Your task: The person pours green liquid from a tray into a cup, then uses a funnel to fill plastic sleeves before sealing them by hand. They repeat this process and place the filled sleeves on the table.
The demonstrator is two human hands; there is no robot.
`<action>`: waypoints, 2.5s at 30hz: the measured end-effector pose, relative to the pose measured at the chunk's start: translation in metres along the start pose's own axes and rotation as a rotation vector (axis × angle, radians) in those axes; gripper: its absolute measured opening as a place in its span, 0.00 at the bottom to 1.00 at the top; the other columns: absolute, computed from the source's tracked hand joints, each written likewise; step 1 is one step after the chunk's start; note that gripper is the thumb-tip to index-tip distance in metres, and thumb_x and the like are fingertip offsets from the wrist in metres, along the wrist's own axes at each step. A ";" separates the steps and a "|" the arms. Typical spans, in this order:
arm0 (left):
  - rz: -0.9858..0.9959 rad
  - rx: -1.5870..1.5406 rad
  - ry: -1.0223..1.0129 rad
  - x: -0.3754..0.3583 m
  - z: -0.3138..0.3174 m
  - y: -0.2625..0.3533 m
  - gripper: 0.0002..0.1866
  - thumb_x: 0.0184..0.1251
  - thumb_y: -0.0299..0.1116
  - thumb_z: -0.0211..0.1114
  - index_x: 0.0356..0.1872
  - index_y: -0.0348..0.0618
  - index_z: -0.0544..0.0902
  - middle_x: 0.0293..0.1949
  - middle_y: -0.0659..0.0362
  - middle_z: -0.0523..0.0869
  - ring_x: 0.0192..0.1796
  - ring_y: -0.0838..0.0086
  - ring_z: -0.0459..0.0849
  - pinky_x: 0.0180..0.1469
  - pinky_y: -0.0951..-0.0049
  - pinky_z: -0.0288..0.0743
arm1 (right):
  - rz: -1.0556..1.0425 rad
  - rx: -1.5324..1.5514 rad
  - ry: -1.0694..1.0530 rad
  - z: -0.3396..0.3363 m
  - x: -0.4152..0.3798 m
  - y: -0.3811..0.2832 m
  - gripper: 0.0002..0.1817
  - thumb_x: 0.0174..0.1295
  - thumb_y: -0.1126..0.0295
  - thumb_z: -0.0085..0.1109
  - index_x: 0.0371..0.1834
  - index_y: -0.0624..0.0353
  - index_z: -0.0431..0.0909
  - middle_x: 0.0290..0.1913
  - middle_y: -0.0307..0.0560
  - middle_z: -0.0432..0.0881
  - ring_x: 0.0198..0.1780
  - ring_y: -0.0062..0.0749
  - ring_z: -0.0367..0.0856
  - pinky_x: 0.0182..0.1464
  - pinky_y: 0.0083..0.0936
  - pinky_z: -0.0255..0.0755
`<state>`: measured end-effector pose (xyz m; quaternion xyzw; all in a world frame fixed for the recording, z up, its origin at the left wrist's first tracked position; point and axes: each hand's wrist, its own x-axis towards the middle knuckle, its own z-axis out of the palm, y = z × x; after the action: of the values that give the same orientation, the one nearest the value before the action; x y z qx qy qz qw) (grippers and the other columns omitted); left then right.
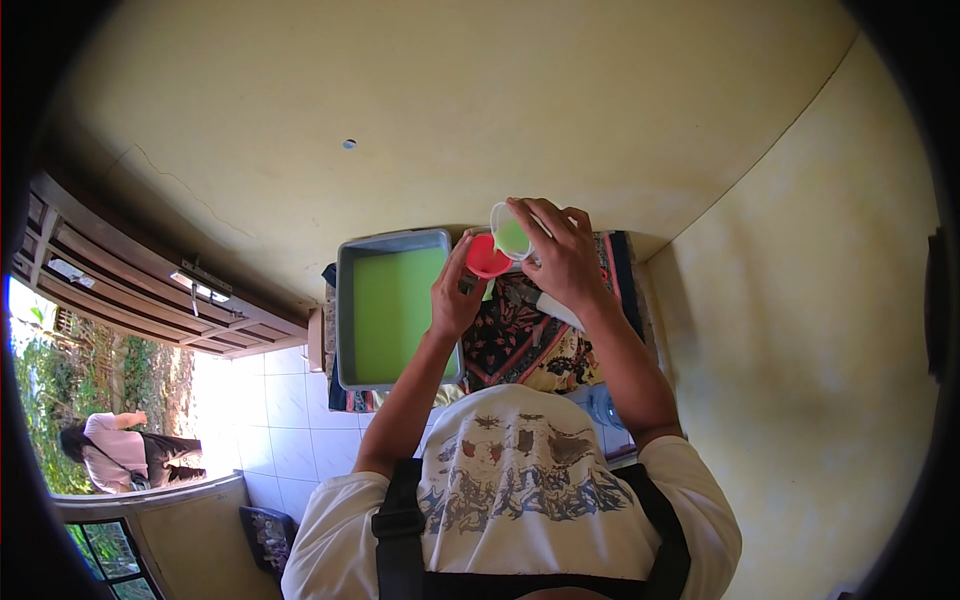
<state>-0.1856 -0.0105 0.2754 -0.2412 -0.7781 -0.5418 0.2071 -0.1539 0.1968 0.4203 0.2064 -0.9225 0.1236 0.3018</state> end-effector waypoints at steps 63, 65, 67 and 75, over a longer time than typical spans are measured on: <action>-0.149 0.126 0.167 -0.032 0.003 -0.011 0.42 0.63 0.23 0.81 0.81 0.39 0.77 0.63 0.45 0.93 0.56 0.63 0.96 0.60 0.65 0.89 | 0.526 0.504 -0.257 0.285 -0.218 0.025 0.61 0.48 0.74 0.87 0.87 0.64 0.58 0.73 0.67 0.71 0.76 0.66 0.72 0.77 0.52 0.74; -0.142 0.112 0.172 -0.030 0.005 -0.012 0.43 0.63 0.23 0.82 0.81 0.39 0.76 0.62 0.46 0.94 0.56 0.64 0.97 0.59 0.65 0.89 | 0.504 0.476 -0.284 0.273 -0.212 0.025 0.58 0.51 0.75 0.84 0.87 0.63 0.59 0.73 0.67 0.71 0.77 0.66 0.71 0.78 0.53 0.73; -0.130 0.114 0.179 -0.029 0.005 -0.015 0.44 0.62 0.23 0.82 0.82 0.40 0.76 0.59 0.46 0.95 0.55 0.64 0.97 0.59 0.65 0.89 | 0.459 0.398 -0.283 0.269 -0.215 0.026 0.54 0.55 0.77 0.80 0.87 0.62 0.60 0.75 0.67 0.70 0.79 0.66 0.70 0.79 0.52 0.72; -0.129 0.094 0.151 -0.028 0.010 -0.020 0.54 0.61 0.23 0.84 0.88 0.42 0.64 0.51 0.48 0.97 0.53 0.61 0.98 0.57 0.64 0.89 | 0.373 0.823 0.044 0.105 -0.097 0.024 0.58 0.63 0.63 0.83 0.91 0.60 0.54 0.79 0.64 0.74 0.74 0.55 0.82 0.74 0.46 0.79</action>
<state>-0.1757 -0.0112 0.2412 -0.1391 -0.7987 -0.5335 0.2411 -0.1474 0.2107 0.2759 0.1366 -0.8115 0.5366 0.1869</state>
